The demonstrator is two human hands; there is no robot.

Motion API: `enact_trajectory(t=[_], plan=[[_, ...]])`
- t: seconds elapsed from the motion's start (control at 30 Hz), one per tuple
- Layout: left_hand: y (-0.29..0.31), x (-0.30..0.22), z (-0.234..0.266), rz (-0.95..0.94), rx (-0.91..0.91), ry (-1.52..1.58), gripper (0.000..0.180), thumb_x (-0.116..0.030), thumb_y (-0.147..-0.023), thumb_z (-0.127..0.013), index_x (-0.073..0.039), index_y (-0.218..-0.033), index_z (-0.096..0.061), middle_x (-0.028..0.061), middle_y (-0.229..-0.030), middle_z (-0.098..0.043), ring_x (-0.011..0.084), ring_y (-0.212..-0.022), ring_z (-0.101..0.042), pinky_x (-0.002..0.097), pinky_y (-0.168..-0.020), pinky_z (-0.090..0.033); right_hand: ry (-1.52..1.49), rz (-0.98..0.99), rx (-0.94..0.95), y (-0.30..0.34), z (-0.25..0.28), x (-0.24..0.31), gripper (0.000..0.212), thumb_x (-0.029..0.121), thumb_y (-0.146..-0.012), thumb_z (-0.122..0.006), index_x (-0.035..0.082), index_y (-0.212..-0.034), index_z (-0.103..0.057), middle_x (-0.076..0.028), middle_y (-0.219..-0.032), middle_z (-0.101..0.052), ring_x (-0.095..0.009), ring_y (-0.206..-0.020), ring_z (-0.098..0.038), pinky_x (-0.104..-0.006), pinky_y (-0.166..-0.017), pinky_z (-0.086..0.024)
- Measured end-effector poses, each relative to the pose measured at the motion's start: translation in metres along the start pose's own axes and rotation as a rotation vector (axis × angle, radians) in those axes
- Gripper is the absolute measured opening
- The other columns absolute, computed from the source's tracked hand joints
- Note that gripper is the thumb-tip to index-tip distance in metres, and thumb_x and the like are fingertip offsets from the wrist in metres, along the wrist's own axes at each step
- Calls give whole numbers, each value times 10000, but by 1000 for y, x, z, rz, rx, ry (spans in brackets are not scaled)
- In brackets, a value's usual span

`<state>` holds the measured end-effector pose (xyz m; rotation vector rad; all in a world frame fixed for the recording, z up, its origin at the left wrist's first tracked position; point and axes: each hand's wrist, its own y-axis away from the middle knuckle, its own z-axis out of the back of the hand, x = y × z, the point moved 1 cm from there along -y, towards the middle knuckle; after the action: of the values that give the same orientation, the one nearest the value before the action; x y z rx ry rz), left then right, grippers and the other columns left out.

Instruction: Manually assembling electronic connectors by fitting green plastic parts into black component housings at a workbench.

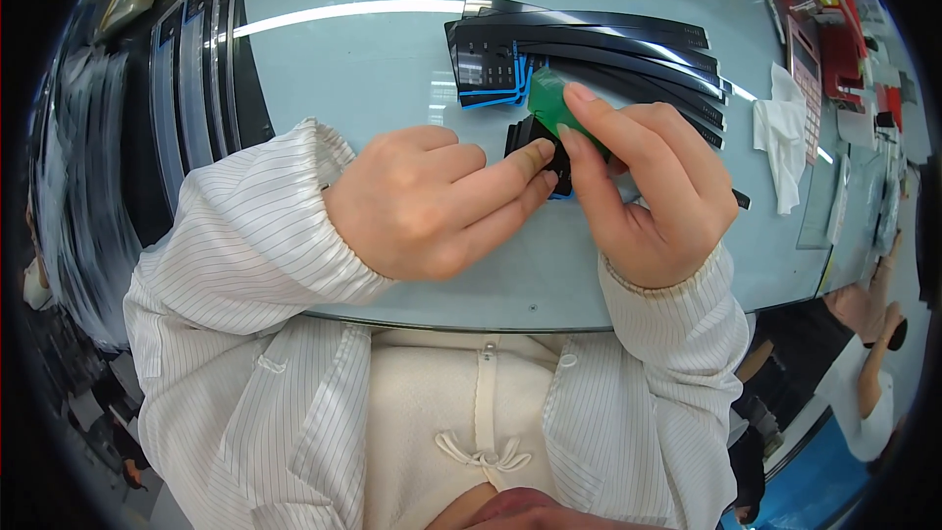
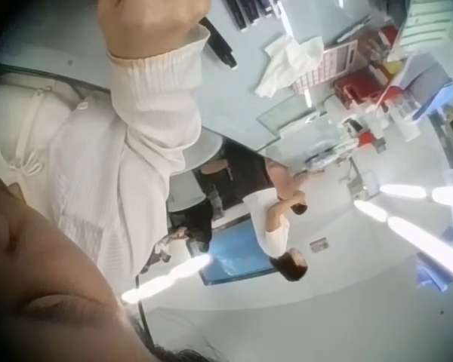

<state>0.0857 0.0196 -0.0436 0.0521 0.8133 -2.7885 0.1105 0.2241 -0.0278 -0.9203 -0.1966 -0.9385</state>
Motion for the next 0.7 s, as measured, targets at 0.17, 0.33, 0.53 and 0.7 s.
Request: enact_trajectory(t=[0.17,0.33,0.53,0.7], plan=[[0,1,2,-3,25,-13,240,-74,-745,-724,24,-963,-743,134,-1041,-718,99,-563,-510,243,-458,-405,25,23,15,0,5,3,348,-131,-731,-767,-16,-1059,-754,-73,-724,-661,-108,-556,-561,-212,-471,-422],[-2,2,3,-14,33,-8,240,-69,-748,-717,21,-968,-745,129,-1038,-718,95,-556,-504,240,-456,-403,19,32,16,1,10,5,361,-114,-700,-776,-8,-1044,-758,-64,-693,-643,-104,-537,-535,-218,-448,-383],[-3,2,1,-12,20,6,237,-52,-745,-722,25,-968,-743,133,-1034,-718,92,-546,-514,238,-448,-410,34,-30,0,-1,10,8,284,-129,-686,-743,-43,-957,-731,-85,-692,-613,-207,-558,-599,-300,-487,-483],[-4,3,2,-33,26,2,220,-44,-753,-730,28,-961,-742,137,-1015,-718,89,-541,-519,236,-446,-414,-3,47,-21,4,1,-3,350,-134,-703,-771,-29,-1037,-753,-77,-744,-662,-125,-562,-569,-229,-466,-435]])
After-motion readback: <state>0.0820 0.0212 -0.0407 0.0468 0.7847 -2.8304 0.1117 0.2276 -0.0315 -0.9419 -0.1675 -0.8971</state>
